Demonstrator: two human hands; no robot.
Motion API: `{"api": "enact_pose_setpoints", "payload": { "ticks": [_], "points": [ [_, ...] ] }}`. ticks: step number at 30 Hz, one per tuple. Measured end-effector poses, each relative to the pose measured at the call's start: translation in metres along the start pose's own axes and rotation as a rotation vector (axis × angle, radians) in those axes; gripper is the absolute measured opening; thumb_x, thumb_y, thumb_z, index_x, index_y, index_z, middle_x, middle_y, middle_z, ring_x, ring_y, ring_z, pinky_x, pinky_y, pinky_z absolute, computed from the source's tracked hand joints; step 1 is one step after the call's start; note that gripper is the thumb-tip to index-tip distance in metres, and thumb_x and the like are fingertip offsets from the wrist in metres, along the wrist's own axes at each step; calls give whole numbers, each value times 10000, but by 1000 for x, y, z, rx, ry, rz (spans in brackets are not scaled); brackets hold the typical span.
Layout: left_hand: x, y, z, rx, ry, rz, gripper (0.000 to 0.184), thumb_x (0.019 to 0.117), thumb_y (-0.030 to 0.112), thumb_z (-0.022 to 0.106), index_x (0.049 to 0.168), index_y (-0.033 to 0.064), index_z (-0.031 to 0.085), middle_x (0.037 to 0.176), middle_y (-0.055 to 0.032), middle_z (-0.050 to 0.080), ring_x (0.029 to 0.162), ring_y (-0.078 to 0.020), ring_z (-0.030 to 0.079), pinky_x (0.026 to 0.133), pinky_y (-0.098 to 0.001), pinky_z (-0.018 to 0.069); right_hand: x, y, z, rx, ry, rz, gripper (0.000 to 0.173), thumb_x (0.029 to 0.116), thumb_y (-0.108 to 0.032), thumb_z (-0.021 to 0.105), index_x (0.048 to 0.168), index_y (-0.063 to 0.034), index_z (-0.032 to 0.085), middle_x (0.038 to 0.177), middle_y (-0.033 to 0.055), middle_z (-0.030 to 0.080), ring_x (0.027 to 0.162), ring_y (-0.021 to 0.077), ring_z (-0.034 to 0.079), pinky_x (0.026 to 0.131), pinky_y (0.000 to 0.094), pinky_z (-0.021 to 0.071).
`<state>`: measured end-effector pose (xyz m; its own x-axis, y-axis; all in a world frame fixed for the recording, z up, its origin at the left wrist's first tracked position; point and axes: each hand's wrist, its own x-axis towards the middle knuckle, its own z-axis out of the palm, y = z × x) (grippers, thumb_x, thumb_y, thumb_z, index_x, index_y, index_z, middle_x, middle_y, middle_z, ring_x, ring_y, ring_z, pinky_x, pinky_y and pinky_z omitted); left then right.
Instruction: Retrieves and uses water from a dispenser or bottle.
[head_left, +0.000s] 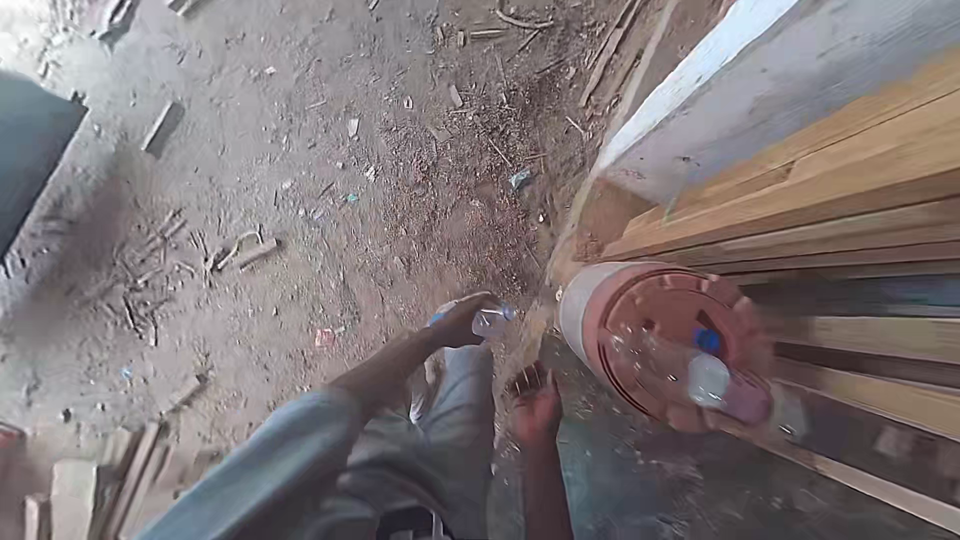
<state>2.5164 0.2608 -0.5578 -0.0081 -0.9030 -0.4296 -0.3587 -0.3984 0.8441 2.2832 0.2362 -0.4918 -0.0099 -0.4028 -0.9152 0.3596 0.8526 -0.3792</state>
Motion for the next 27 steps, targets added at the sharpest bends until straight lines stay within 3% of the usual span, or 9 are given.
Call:
{"api": "enact_pose_setpoints", "payload": {
  "ticks": [3, 7, 9, 12, 14, 17, 19, 24, 27],
  "points": [
    [78, -54, 23, 130, -333, -108, 969, 750, 154, 902, 1561, 53, 380, 1524, -216, 491, 1403, -367, 488, 1163, -550, 396, 81, 10, 23, 98, 168, 119, 561, 1105, -509, 229, 1348, -83, 501, 1081, 69, 656, 891, 178, 664, 783, 377, 556],
    [208, -122, 36, 223, -422, -167, 1018, 685, 129, 941, 1546, 100, 401, 1480, -221, 526, 1338, -416, 539, 1081, -637, 453, 200, -2, 60, 326, 194, 66, 627, 1084, -579, 183, 1432, -114, 421, 1201, 85, 612, 1010, 189, 650, 877, 379, 551],
    [261, -141, 52, 295, -496, -151, 1037, 635, 91, 945, 1529, 105, 421, 1448, -221, 551, 1318, -428, 549, 1049, -659, 458, 246, -5, 71, 461, 207, 13, 555, 1074, -585, 201, 1321, -174, 479, 1055, 10, 646, 871, 133, 673, 782, 327, 580],
    [322, -160, 91, 384, -622, -57, 1021, 620, 58, 937, 1519, 125, 458, 1444, -222, 551, 1329, -441, 530, 1048, -673, 447, 300, -6, 73, 762, 146, -122, 571, 1074, -578, 185, 1369, -159, 437, 1147, 4, 610, 990, 91, 648, 897, 278, 548],
    [352, -167, 117, 480, -732, 30, 996, 635, 52, 909, 1517, 135, 453, 1398, -235, 567, 1301, -448, 537, 1042, -674, 433, 327, -4, 75, 924, 83, -220, 504, 1075, -552, 208, 1239, -170, 492, 1071, -13, 619, 959, 76, 643, 877, 275, 545],
    [373, -166, 142, 495, -852, 202, 980, 640, 20, 896, 1512, 132, 463, 1367, -216, 586, 1286, -426, 550, 1048, -646, 432, 335, 0, 74, 1094, -78, -323, 454, 1093, -490, 223, 1046, -164, 535, 956, -19, 621, 886, 59, 633, 831, 219, 529],
    [381, -162, 150, 446, -881, 329, 939, 628, 17, 896, 1475, 117, 502, 1331, -212, 609, 1272, -411, 563, 1074, -614, 423, 333, 2, 73, 1086, -88, -387, 418, 1110, -431, 229, 1024, -152, 528, 931, -9, 607, 869, 68, 627, 827, 210, 521],
    [387, -160, 155, 367, -935, 347, 978, 607, -25, 904, 1484, 104, 491, 1370, -222, 582, 1317, -415, 524, 1139, -603, 362, 336, -6, 96, 906, 388, -442, 368, 1131, -391, 180, 1129, -158, 466, 925, -16, 574, 807, 44, 614, 801, 199, 526],
    [391, -164, 160, 294, -920, 327, 952, 626, 7, 911, 1477, 95, 493, 1386, -209, 586, 1332, -394, 528, 1133, -577, 393, 333, -7, 106, 563, 762, -433, 158, 1126, -207, 350, 1182, -156, 489, 980, -12, 551, 840, 67, 597, 818, 242, 540]
  ]
}}
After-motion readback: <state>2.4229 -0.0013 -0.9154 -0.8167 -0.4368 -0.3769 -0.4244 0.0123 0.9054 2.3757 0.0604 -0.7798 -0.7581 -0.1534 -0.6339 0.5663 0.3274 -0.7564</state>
